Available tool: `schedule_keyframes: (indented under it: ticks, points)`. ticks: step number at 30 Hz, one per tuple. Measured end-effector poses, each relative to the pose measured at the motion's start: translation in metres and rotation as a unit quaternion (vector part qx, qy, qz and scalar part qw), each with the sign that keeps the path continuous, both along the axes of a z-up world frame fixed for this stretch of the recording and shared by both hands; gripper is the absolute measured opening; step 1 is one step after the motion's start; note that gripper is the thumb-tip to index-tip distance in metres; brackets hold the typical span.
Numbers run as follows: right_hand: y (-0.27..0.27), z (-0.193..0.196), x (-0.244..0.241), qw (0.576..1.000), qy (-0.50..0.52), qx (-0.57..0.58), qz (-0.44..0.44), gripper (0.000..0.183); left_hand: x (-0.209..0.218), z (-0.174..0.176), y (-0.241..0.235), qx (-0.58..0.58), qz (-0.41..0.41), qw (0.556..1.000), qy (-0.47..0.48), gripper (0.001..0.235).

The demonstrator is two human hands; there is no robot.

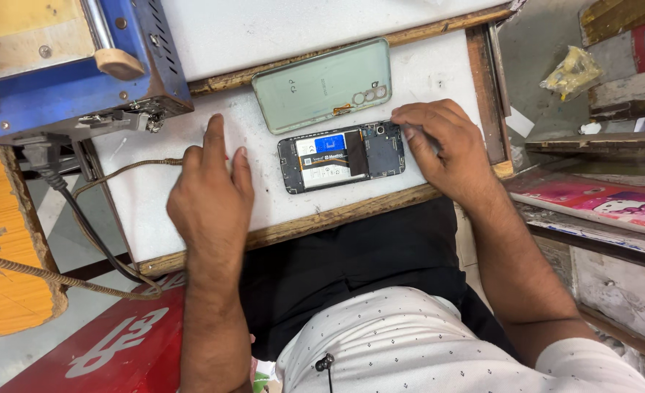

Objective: The person disassembles a smartphone on a workbench, using a red-handled screwdriver to remove screws and a plastic pry tool to separate the back cover. They lift the motherboard assembly and disconnect the battery ribbon cable, leaving the phone partially disassembled.

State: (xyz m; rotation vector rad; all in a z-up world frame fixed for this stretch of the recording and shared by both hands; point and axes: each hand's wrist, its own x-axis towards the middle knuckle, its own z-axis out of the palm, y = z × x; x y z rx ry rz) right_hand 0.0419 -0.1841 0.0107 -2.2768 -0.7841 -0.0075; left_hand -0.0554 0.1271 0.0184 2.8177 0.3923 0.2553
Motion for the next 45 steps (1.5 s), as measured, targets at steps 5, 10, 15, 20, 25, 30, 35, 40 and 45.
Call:
schedule_keyframes:
  ticks: [5, 10, 15, 20, 25, 30, 35, 40, 45]
  points:
    - [-0.002, 0.011, -0.004, 0.992, 0.007, -0.088, 0.088, 0.073, -0.012, 0.004, -0.037, -0.076, -0.109, 0.990, -0.038, 0.046]
    - [-0.001, 0.009, -0.004, 0.991, 0.021, -0.103, 0.087, 0.076, -0.009, 0.001, -0.062, -0.073, -0.122, 0.988, -0.057, 0.048]
    - [-0.009, -0.003, 0.001, 0.990, 0.016, -0.093, 0.104, 0.068, -0.013, 0.002, -0.058, -0.141, -0.120, 0.983, -0.022, 0.049]
    - [-0.012, -0.011, 0.005, 0.988, 0.011, -0.105, 0.116, 0.068, -0.014, 0.009, -0.058, -0.128, -0.148, 0.980, 0.024, 0.058]
    - [-0.014, -0.012, 0.006, 0.987, 0.034, -0.086, 0.133, 0.066, -0.013, 0.018, -0.064, -0.080, -0.186, 0.976, 0.076, 0.067]
    - [-0.010, -0.007, 0.006, 0.986, 0.045, -0.099, 0.126, 0.070, -0.006, 0.016, -0.058, -0.094, -0.179, 0.974, 0.098, 0.073]
    - [-0.011, -0.002, 0.003, 0.987, 0.029, -0.087, 0.133, 0.070, -0.004, 0.007, -0.045, -0.091, -0.234, 0.967, 0.045, 0.075]
    - [-0.014, -0.001, 0.002, 0.986, 0.015, -0.038, 0.164, 0.064, -0.001, 0.004, -0.028, -0.161, -0.272, 0.949, -0.017, 0.076]
    - [-0.011, 0.008, 0.006, 0.988, 0.018, -0.047, 0.148, 0.057, -0.001, 0.005, -0.029, -0.117, -0.265, 0.953, -0.090, 0.048]
